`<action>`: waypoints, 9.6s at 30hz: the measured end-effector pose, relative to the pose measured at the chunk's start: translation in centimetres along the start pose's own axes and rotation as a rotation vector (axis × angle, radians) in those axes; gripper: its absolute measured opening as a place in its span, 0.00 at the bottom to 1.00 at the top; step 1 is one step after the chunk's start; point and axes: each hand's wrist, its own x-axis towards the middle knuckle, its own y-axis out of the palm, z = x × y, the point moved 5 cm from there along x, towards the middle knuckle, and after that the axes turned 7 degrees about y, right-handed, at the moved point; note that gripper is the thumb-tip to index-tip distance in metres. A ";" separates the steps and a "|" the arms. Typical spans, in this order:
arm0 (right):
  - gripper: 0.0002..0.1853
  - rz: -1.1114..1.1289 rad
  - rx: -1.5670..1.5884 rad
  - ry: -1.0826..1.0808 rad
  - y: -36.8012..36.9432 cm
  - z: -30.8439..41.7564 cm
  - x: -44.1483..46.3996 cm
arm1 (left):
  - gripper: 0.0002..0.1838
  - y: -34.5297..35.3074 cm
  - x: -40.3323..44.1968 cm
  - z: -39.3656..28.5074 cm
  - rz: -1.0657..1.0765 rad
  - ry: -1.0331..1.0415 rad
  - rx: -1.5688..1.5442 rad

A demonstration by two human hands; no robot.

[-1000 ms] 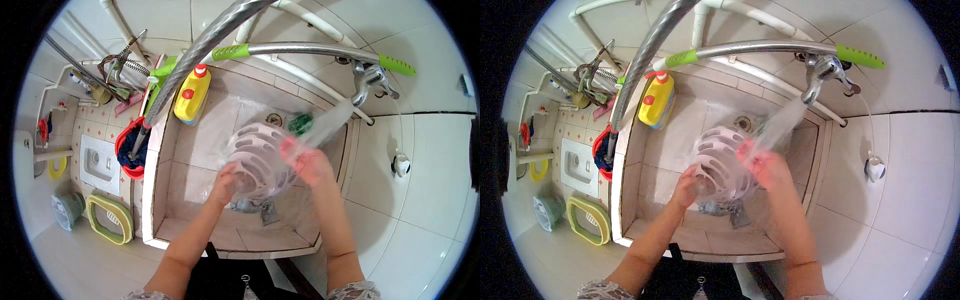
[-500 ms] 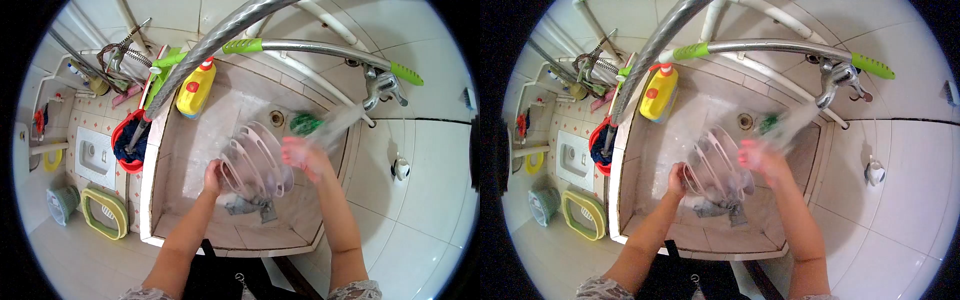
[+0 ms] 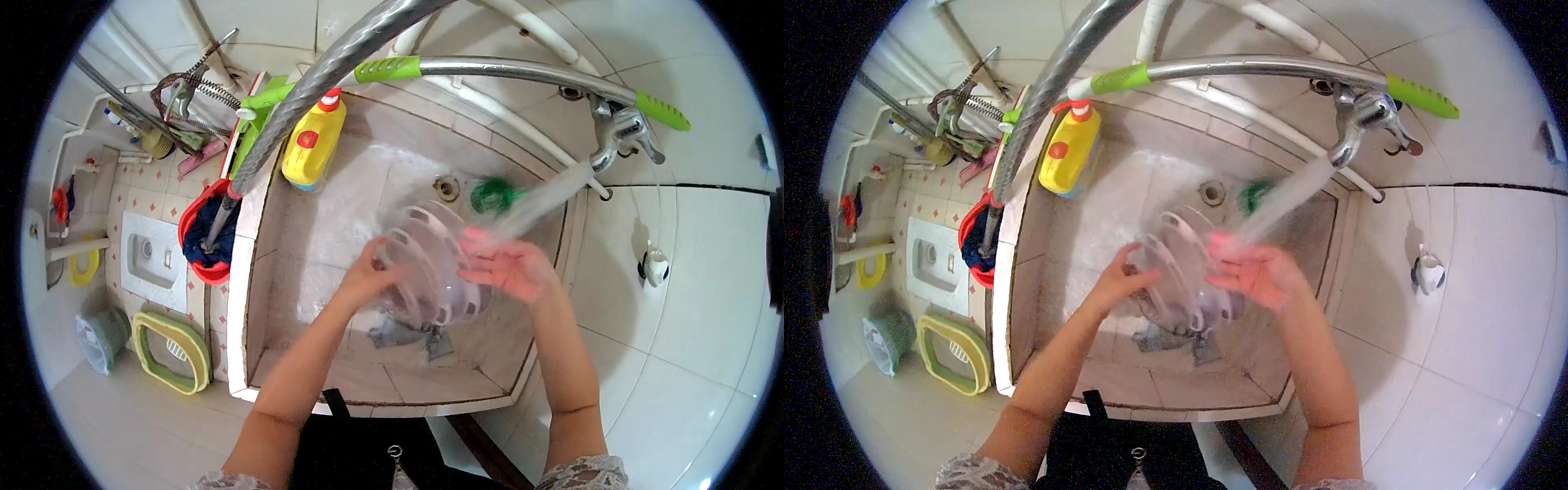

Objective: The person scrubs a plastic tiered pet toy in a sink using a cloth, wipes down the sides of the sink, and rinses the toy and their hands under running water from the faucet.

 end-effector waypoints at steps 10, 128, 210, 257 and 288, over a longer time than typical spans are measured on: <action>0.18 -0.090 -0.016 -0.207 -2.0 0.2 -1.7 | 0.26 7.3 0.3 -3.6 -0.243 0.376 0.447; 0.19 -0.191 -1.132 -0.203 -2.4 -7.2 6.3 | 0.13 -11.2 -7.2 -1.0 0.033 -0.072 -0.086; 0.21 -0.022 -0.899 -0.308 -9.0 -17.5 15.7 | 0.11 -11.3 -6.6 6.6 -0.051 -0.406 0.180; 0.17 -0.255 -1.303 0.492 -16.9 -22.7 12.9 | 0.10 -11.3 -6.6 8.9 -0.035 -0.315 0.198; 0.47 0.113 -1.420 -0.381 2.0 -13.9 14.6 | 0.12 -9.8 -5.2 9.3 0.063 -0.274 0.252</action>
